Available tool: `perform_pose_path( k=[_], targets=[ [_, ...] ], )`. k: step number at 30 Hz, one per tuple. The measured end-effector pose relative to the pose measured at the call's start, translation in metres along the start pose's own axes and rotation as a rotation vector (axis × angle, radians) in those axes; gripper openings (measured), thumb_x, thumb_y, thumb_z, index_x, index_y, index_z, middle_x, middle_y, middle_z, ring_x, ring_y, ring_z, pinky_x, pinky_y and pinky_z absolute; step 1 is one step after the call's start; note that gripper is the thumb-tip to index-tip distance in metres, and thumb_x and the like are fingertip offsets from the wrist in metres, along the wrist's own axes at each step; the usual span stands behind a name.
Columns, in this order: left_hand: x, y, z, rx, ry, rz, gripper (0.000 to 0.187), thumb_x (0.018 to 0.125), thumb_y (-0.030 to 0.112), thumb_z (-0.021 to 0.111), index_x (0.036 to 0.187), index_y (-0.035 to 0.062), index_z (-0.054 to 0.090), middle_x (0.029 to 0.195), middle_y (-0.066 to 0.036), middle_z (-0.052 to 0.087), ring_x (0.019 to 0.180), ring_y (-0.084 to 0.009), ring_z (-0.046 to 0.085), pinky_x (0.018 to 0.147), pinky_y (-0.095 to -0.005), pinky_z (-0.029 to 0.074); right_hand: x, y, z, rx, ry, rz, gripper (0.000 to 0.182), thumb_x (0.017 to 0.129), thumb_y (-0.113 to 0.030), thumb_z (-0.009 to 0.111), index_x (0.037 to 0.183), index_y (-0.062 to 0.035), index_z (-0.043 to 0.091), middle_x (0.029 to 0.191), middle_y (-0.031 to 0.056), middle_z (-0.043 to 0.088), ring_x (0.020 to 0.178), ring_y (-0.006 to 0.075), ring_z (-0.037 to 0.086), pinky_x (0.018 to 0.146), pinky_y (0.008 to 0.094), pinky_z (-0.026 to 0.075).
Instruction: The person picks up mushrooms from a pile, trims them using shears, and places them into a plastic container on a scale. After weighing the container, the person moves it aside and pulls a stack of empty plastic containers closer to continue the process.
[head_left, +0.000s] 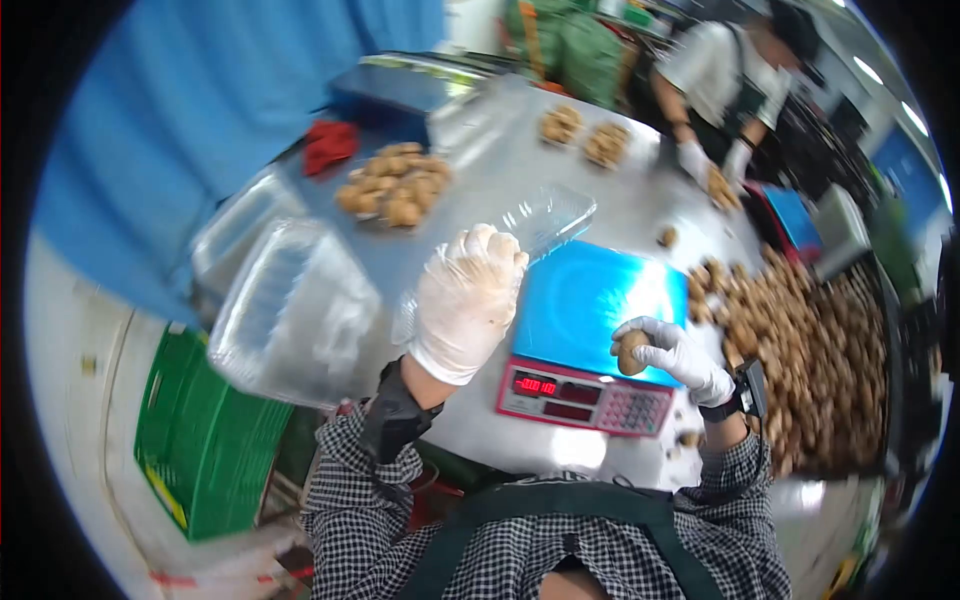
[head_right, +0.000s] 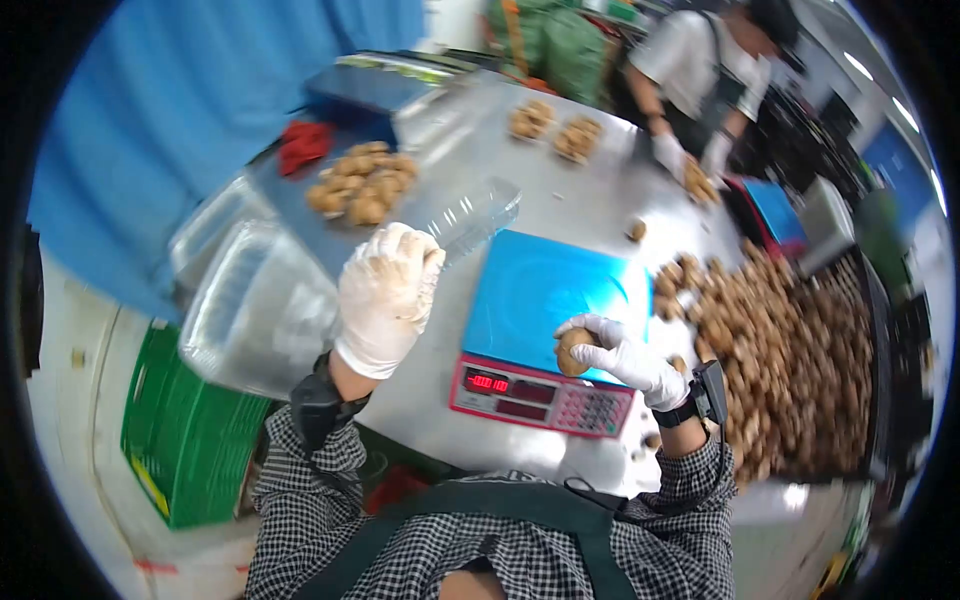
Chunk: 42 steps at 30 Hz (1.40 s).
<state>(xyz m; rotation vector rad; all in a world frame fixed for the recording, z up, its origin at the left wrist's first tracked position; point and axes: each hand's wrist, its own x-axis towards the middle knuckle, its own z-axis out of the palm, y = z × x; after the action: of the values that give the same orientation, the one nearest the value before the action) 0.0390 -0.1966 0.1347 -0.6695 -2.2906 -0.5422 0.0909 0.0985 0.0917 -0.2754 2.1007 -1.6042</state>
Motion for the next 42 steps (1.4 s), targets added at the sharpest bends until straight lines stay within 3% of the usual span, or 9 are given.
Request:
perform_pose_path(
  k=[7, 13, 14, 19, 23, 28, 35, 38, 42],
  targets=[
    [-0.019, 0.075, 0.161, -0.165, -0.213, 0.199, 0.012, 0.085, 0.019, 0.056, 0.082, 0.0071, 0.056, 0.079, -0.011, 0.058, 0.076, -0.0277, 0.061, 0.066, -0.0388, 0.049, -0.133, 0.03, 0.012, 0.097, 0.411, 0.231, 0.041, 0.087, -0.027, 0.058, 0.119, -0.0025, 0.056, 0.104, 0.0064, 0.063, 0.094, 0.0144, 0.06, 0.082, 0.0269, 0.049],
    [-0.05, 0.11, 0.224, -0.16, -0.362, 0.171, 0.011, 0.085, 0.016, 0.053, 0.079, 0.0072, 0.057, 0.079, -0.013, 0.06, 0.07, -0.0316, 0.063, 0.06, -0.0407, 0.051, -0.198, 0.077, 0.013, 0.296, 0.565, 0.122, 0.039, 0.09, -0.027, 0.06, 0.117, 0.0011, 0.057, 0.108, 0.0095, 0.063, 0.104, 0.0183, 0.058, 0.095, 0.0312, 0.044],
    [-0.047, 0.121, 0.214, -0.212, -0.44, 0.034, 0.013, 0.087, 0.017, 0.053, 0.08, 0.0084, 0.057, 0.08, -0.013, 0.06, 0.072, -0.0315, 0.063, 0.062, -0.0416, 0.051, -0.209, 0.081, 0.009, 0.219, 0.581, 0.146, 0.039, 0.089, -0.028, 0.059, 0.116, 0.0007, 0.058, 0.109, 0.0102, 0.063, 0.106, 0.018, 0.057, 0.095, 0.0316, 0.043],
    [-0.043, 0.146, 0.194, -0.189, -0.356, 0.023, 0.028, 0.078, 0.025, 0.07, 0.098, 0.007, 0.061, 0.094, -0.011, 0.061, 0.086, -0.0312, 0.062, 0.073, -0.0415, 0.049, -0.263, 0.143, -0.014, 0.174, 0.652, 0.224, 0.039, 0.087, -0.026, 0.059, 0.116, -0.0004, 0.059, 0.109, 0.0104, 0.062, 0.103, 0.019, 0.057, 0.094, 0.031, 0.044],
    [-0.039, 0.195, 0.169, -0.183, -0.247, 0.017, 0.027, 0.08, 0.022, 0.069, 0.1, 0.0065, 0.061, 0.1, -0.012, 0.06, 0.094, -0.0306, 0.059, 0.082, -0.0406, 0.047, -0.311, 0.189, -0.036, 0.207, 0.605, 0.289, 0.037, 0.089, -0.026, 0.059, 0.118, -0.0017, 0.059, 0.106, 0.0084, 0.064, 0.1, 0.0162, 0.058, 0.09, 0.029, 0.046],
    [-0.071, 0.283, 0.193, -0.38, -0.417, 0.121, 0.034, 0.077, 0.018, 0.072, 0.107, 0.0072, 0.061, 0.111, -0.013, 0.06, 0.105, -0.0309, 0.059, 0.091, -0.038, 0.047, -0.334, 0.219, -0.054, 0.134, 0.556, 0.363, 0.038, 0.089, -0.032, 0.066, 0.109, 0.0001, 0.061, 0.092, 0.0082, 0.065, 0.086, 0.0122, 0.06, 0.078, 0.0261, 0.049],
    [-0.074, 0.328, 0.28, -0.081, -0.774, 0.13, 0.084, 0.073, 0.032, 0.074, 0.143, 0.0088, 0.034, 0.149, -0.027, 0.026, 0.124, -0.04, 0.046, 0.102, -0.0426, 0.041, -0.333, 0.234, -0.064, 0.12, 0.404, 0.307, 0.035, 0.091, -0.032, 0.065, 0.105, 0.0001, 0.062, 0.082, 0.0063, 0.065, 0.074, 0.0121, 0.06, 0.07, 0.0263, 0.049],
    [-0.074, 0.325, 0.294, -0.105, -1.005, 0.015, 0.085, 0.074, 0.034, 0.072, 0.145, 0.0093, 0.032, 0.149, -0.026, 0.024, 0.122, -0.0401, 0.048, 0.101, -0.0424, 0.042, -0.332, 0.231, -0.069, 0.144, 0.409, 0.342, 0.032, 0.091, -0.029, 0.062, 0.106, -0.0001, 0.062, 0.085, 0.0083, 0.065, 0.079, 0.0142, 0.061, 0.074, 0.0283, 0.05],
    [-0.087, 0.324, 0.287, -0.251, -0.933, -0.04, 0.081, 0.074, 0.03, 0.069, 0.144, 0.0095, 0.033, 0.149, -0.026, 0.023, 0.119, -0.0401, 0.051, 0.099, -0.0418, 0.045, -0.333, 0.222, -0.07, 0.126, 0.491, 0.321, 0.025, 0.09, -0.021, 0.057, 0.106, -0.0018, 0.062, 0.085, 0.0088, 0.064, 0.081, 0.015, 0.061, 0.076, 0.0292, 0.049]
  ],
)
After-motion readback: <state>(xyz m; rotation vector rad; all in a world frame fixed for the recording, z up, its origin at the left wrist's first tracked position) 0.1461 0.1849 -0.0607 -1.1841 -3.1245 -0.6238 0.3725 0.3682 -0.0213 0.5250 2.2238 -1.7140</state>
